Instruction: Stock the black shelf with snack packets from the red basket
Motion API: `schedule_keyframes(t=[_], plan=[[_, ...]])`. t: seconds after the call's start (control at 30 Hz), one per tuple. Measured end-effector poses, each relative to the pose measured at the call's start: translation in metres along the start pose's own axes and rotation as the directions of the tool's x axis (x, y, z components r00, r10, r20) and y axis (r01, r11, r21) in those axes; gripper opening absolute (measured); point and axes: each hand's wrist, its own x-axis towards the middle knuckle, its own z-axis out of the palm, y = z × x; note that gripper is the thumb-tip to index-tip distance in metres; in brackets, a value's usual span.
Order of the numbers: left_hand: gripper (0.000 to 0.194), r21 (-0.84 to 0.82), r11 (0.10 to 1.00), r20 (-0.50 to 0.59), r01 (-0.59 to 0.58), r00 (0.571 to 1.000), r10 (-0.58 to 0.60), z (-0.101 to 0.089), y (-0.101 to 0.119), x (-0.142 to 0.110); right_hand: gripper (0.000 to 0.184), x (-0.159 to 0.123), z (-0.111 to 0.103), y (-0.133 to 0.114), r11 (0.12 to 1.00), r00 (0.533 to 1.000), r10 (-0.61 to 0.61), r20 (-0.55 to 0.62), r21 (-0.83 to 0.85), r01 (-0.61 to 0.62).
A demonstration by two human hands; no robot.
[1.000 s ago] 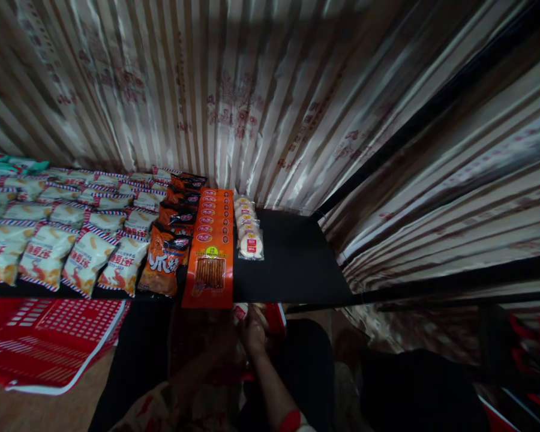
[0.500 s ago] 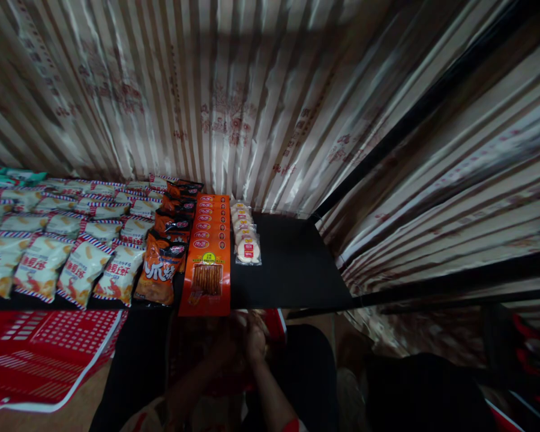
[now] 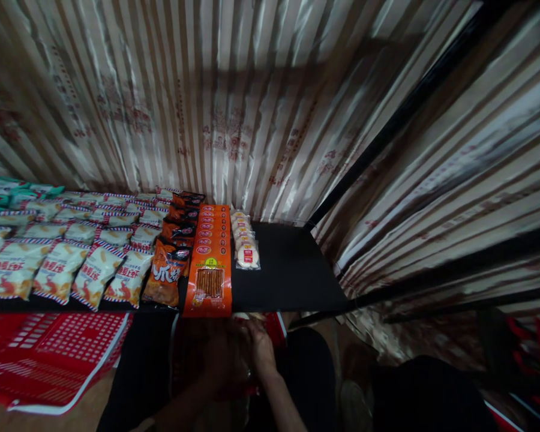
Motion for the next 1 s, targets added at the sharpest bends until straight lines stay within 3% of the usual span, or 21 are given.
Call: schedule_keyframes(t=[0.1, 0.2, 0.37, 0.47, 0.7, 0.9, 1.0], plan=[[0.04, 0.191, 0.981, -0.07, 0.036, 0.997, -0.022, 0.001, -0.004, -0.004, 0.034, -0.005, -0.018, -0.006, 0.997, 0.997, -0.077, 0.028, 0.027, 0.076], [0.044, 0.24, 0.971, -0.105, 0.006, 0.994, 0.02, 0.003, -0.003, -0.01, 0.039, -0.011, -0.031, -0.008, 0.994, 0.992, -0.097, 0.084, 0.05, 0.093], [0.036, 0.232, 0.949, 0.024, -0.214, 0.976, 0.215, 0.002, 0.0, -0.019, 0.04, -0.02, -0.048, -0.015, 0.985, 0.978, -0.162, 0.134, 0.088, 0.151], [0.033, 0.18, 0.93, 0.086, -0.32, 0.947, 0.31, 0.004, -0.004, -0.021, 0.038, -0.023, -0.056, -0.022, 0.984, 0.976, -0.166, 0.142, 0.092, 0.154], [0.031, -0.05, 0.928, 0.038, -0.37, 0.927, 0.372, 0.009, -0.007, -0.024, 0.052, -0.021, -0.07, -0.028, 0.981, 0.985, -0.151, 0.089, 0.134, 0.138], [0.028, -0.159, 0.908, -0.065, -0.388, 0.922, 0.382, -0.008, 0.013, -0.035, 0.064, -0.021, -0.082, -0.031, 0.981, 0.995, -0.044, -0.084, 0.184, 0.059], [0.025, -0.182, 0.906, -0.106, -0.381, 0.924, 0.367, -0.016, 0.02, -0.039, 0.061, -0.021, -0.086, -0.033, 0.988, 0.99, 0.011, -0.142, 0.156, 0.011]])
